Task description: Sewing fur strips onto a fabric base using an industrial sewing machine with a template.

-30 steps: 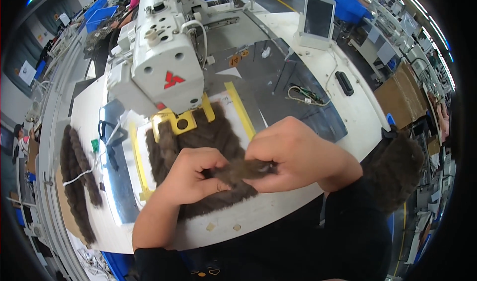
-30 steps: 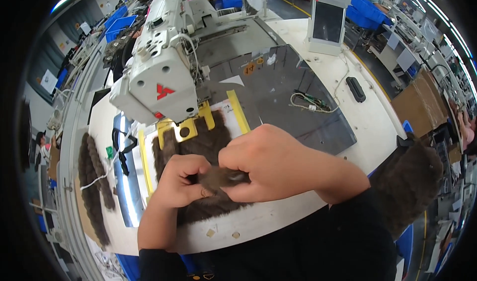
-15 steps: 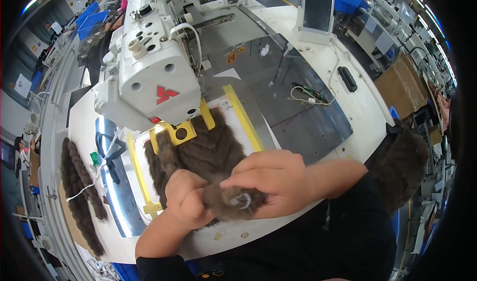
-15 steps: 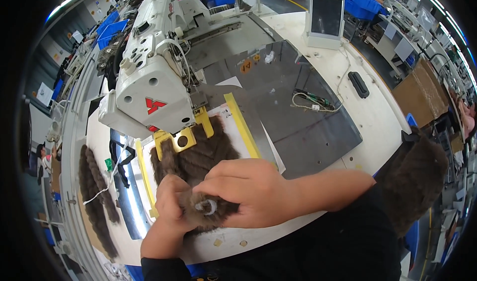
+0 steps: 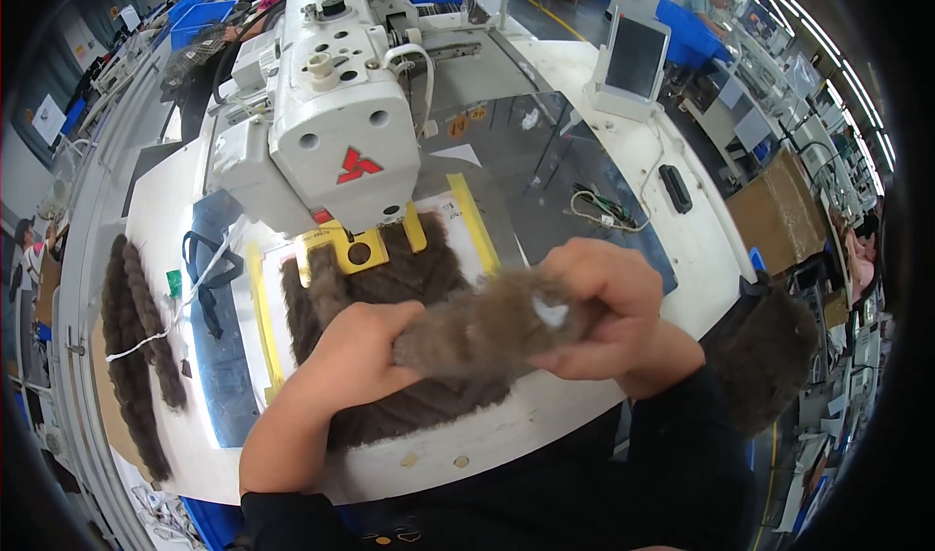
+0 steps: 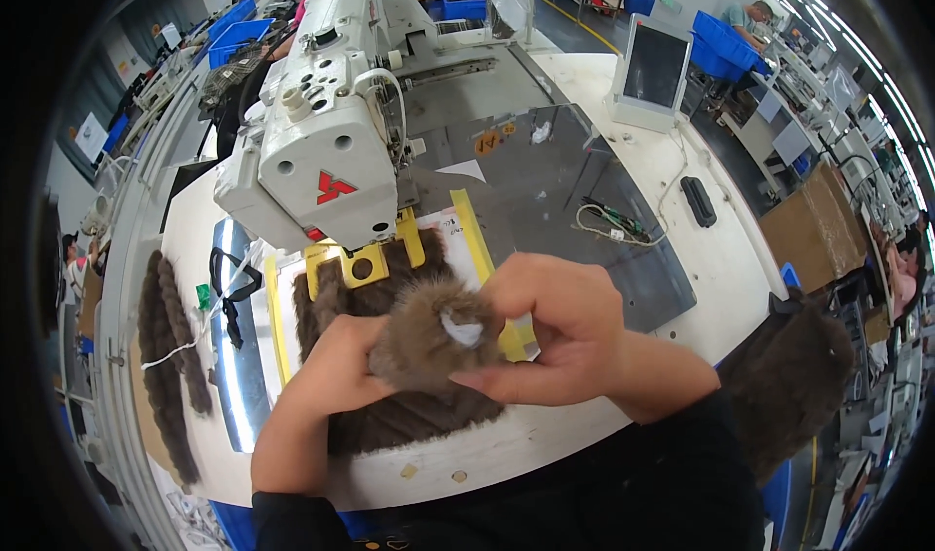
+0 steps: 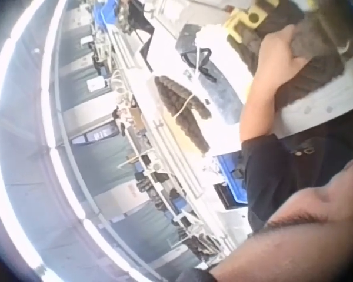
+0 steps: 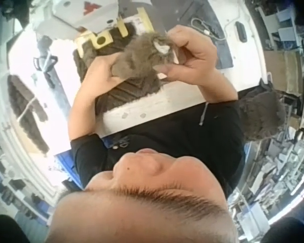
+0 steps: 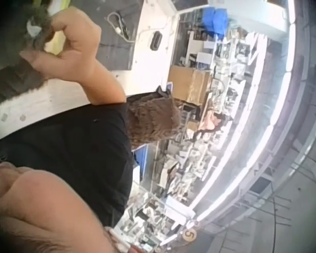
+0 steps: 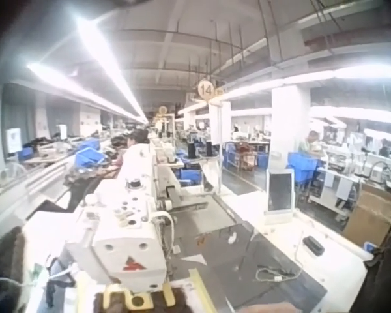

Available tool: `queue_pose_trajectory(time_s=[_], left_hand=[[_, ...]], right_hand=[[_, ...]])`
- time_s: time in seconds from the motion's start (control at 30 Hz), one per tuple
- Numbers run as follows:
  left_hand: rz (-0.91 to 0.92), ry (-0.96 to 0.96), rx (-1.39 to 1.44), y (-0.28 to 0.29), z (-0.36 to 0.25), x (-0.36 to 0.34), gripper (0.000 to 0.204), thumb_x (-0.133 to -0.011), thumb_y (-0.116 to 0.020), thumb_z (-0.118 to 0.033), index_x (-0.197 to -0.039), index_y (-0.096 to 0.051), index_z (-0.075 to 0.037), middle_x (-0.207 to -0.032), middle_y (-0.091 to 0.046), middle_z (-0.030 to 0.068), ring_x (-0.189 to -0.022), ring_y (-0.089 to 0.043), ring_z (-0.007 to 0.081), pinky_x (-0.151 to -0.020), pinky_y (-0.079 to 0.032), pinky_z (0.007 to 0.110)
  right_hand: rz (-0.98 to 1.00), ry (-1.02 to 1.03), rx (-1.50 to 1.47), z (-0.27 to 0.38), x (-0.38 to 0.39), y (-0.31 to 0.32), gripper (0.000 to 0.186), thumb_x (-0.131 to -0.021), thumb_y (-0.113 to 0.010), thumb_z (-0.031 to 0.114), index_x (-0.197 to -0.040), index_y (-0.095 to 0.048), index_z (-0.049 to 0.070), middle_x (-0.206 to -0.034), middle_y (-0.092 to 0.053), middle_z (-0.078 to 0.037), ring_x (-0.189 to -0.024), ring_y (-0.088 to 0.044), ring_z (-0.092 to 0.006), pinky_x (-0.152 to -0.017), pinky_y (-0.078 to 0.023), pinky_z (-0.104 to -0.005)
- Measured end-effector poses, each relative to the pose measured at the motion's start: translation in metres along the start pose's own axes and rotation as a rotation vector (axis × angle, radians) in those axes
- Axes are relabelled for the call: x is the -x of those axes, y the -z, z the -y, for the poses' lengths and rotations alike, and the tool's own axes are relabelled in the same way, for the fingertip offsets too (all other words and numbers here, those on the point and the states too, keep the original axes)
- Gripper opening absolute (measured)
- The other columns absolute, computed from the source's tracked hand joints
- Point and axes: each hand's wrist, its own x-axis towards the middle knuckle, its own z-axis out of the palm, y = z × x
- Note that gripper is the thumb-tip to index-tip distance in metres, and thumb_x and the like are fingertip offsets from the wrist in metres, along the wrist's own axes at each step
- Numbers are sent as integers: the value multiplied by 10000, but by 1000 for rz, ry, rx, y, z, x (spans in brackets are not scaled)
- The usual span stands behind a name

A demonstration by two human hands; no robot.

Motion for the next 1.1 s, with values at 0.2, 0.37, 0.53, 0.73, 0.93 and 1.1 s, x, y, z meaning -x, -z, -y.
queue_pose_trajectory(time_s=[0.2, 0.37, 0.53, 0.73, 0.93, 1.1], left_hand=[[-605, -71, -493, -19, -8, 2, 350, -622, -810, -81, -850, -544, -75, -708, -551, 112, -649, -601, 348, -586, -471, 427], [-589, -104, -458, -24, -6, 3, 383, -584, -816, -74, -846, -537, -71, -709, -551, 108, -640, -598, 336, -565, -461, 422], [-604, -120, -445, -30, -3, 3, 385, -567, -807, -67, -839, -535, -69, -695, -543, 105, -619, -584, 338, -552, -448, 426], [-617, -112, -524, -37, -3, 3, 337, -585, -767, -49, -817, -524, -66, -673, -527, 106, -604, -578, 330, -547, -439, 420], [-612, -125, -535, -47, 2, 0, 314, -615, -764, -60, -816, -524, -64, -673, -529, 104, -601, -583, 331, -549, -443, 418], [-525, -68, -491, -52, 2, 1, 331, -629, -789, -93, -819, -520, -66, -704, -546, 114, -650, -610, 351, -576, -474, 425]], right_hand=[[60, -448, -144, 1, -2, -21, 565, -745, -940, 120, -1201, -624, 15, -1041, -722, -62, -952, -697, -116, -839, -551, -264], [43, -353, -156, -12, 19, -33, 489, -752, -920, 67, -1172, -680, -1, -1113, -698, -135, -962, -702, -183, -837, -554, -292], [56, -231, -160, -11, 12, -15, 444, -725, -899, -15, -1125, -707, -24, -1108, -673, -144, -945, -699, -193, -772, -563, -290], [-22, -244, -100, 5, 11, -11, 414, -735, -894, 70, -1104, -722, -5, -1081, -689, -123, -885, -681, -174, -758, -537, -280], [-27, -211, 67, 19, 8, -11, 393, -720, -898, 99, -1058, -727, -7, -1015, -696, -113, -829, -682, -195, -724, -544, -282], [-35, -171, 122, 18, 8, -8, 326, -725, -868, 67, -1008, -728, -11, -927, -692, -110, -761, -671, -214, -662, -532, -288]])
